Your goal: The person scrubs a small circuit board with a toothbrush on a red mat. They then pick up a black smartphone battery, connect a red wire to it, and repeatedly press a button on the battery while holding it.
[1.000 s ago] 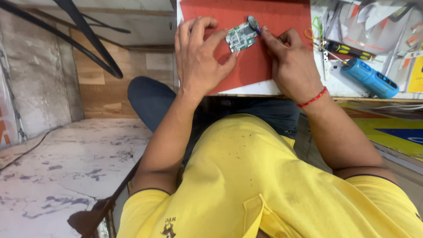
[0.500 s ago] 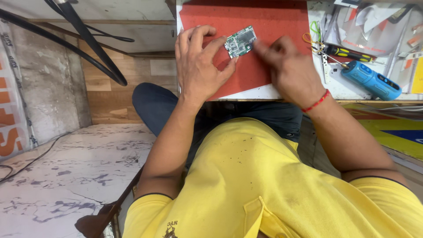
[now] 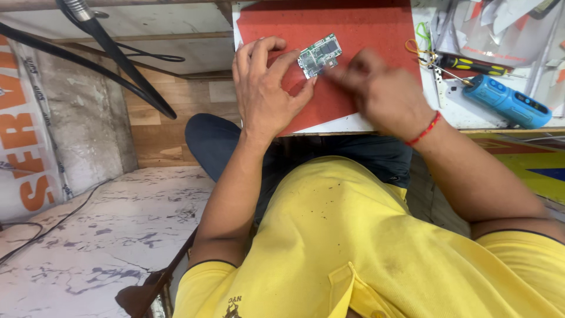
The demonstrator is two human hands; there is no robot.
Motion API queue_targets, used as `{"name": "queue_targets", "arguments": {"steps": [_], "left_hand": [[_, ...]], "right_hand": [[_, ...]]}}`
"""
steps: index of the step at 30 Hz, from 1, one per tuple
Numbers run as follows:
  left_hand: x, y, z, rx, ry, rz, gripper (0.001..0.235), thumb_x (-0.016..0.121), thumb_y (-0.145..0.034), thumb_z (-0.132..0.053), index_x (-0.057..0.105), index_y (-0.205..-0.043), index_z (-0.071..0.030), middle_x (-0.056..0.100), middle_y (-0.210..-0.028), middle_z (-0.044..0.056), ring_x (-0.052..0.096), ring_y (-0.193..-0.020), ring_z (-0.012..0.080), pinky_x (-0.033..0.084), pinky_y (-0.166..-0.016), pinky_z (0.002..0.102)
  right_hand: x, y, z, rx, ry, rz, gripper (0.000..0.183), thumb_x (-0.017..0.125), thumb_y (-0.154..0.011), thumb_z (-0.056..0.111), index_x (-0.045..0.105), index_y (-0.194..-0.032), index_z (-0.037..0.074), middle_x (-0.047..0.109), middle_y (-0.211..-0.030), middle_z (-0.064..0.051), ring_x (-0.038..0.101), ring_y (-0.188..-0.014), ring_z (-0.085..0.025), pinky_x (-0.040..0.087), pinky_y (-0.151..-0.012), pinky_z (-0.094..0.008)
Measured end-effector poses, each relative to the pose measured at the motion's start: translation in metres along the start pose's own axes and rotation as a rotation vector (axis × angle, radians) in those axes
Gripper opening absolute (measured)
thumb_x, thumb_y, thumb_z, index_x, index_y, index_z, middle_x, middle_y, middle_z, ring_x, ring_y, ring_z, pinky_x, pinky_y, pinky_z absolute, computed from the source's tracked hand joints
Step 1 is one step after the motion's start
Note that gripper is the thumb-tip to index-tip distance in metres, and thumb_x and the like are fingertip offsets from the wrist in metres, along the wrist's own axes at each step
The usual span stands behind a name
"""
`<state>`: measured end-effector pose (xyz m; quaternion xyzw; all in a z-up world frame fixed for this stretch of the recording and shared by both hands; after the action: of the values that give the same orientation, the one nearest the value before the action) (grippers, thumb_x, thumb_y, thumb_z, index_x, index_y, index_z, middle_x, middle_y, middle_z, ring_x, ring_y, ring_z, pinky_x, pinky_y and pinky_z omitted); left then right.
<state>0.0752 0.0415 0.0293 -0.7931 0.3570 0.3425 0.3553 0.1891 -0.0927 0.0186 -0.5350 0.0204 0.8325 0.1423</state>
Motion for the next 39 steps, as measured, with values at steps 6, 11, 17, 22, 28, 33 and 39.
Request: {"name": "queue_targets", "arguments": {"steps": [6,11,17,22,28,33,39], "left_hand": [[0.003,0.001,0.001,-0.02,0.003,0.001,0.043,0.091,-0.077,-0.031,0.075,-0.112,-0.012,0.057,-0.126,0.003,0.048,-0.125,0.0277,0.039,-0.112,0.047],[0.001,-0.002,0.0,-0.001,0.014,-0.022,0.047,0.091,-0.077,-0.03,0.073,-0.115,-0.012,0.056,-0.126,0.002,0.047,-0.125,0.0274,0.038,-0.112,0.047],[-0.001,-0.003,0.002,-0.017,0.01,-0.005,0.047,0.092,-0.073,-0.029,0.073,-0.113,-0.012,0.057,-0.124,0.002,0.048,-0.123,0.0275,0.039,-0.111,0.047],[-0.001,-0.002,0.001,-0.021,0.022,-0.008,0.044,0.092,-0.074,-0.029,0.073,-0.11,-0.012,0.057,-0.124,0.003,0.048,-0.124,0.0281,0.039,-0.11,0.046],[0.002,0.002,0.001,-0.015,0.016,-0.003,0.041,0.091,-0.078,-0.03,0.076,-0.111,-0.011,0.057,-0.126,0.003,0.047,-0.124,0.0271,0.04,-0.111,0.046],[0.003,0.0,0.002,-0.001,0.005,-0.003,0.041,0.091,-0.079,-0.031,0.077,-0.111,-0.011,0.057,-0.125,0.003,0.048,-0.124,0.0264,0.04,-0.111,0.046],[-0.002,0.0,0.003,-0.013,0.02,-0.001,0.042,0.091,-0.077,-0.031,0.076,-0.11,-0.01,0.057,-0.125,0.003,0.048,-0.124,0.0268,0.039,-0.111,0.047]], "right_hand": [[-0.006,0.0,-0.004,0.014,0.032,-0.039,0.051,0.062,-0.097,0.003,0.069,-0.144,0.021,0.064,-0.113,-0.011,0.067,-0.075,-0.033,0.056,-0.066,-0.044],[-0.004,-0.005,0.002,0.012,0.09,0.009,0.055,0.062,-0.092,0.004,0.07,-0.142,0.023,0.064,-0.109,-0.013,0.066,-0.069,-0.033,0.055,-0.059,-0.043],[-0.002,-0.01,0.001,0.018,0.067,0.003,0.053,0.061,-0.092,0.005,0.07,-0.141,0.024,0.064,-0.107,-0.01,0.067,-0.074,-0.031,0.055,-0.061,-0.043],[0.002,-0.002,0.004,-0.078,0.019,0.021,0.055,0.059,-0.089,0.003,0.07,-0.14,0.022,0.063,-0.106,-0.011,0.068,-0.075,-0.031,0.056,-0.064,-0.043],[-0.014,0.002,-0.007,0.049,0.123,-0.066,0.054,0.061,-0.096,0.001,0.07,-0.145,0.021,0.065,-0.114,-0.012,0.067,-0.077,-0.033,0.055,-0.067,-0.043],[-0.018,0.0,-0.002,0.029,0.051,-0.083,0.047,0.063,-0.098,0.003,0.068,-0.143,0.019,0.064,-0.107,-0.011,0.067,-0.078,-0.032,0.056,-0.07,-0.042],[-0.003,0.002,0.004,0.022,0.024,0.025,0.051,0.065,-0.092,0.005,0.071,-0.14,0.022,0.064,-0.105,-0.012,0.066,-0.072,-0.033,0.055,-0.062,-0.043]]}}
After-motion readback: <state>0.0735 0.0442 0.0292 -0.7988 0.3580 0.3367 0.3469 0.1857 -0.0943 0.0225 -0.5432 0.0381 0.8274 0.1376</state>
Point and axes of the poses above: each hand's wrist, its own y-axis away from the middle knuckle, its own x-axis out of the palm, z = x × y, the point moved 9 cm from there along -y, towards the middle knuckle
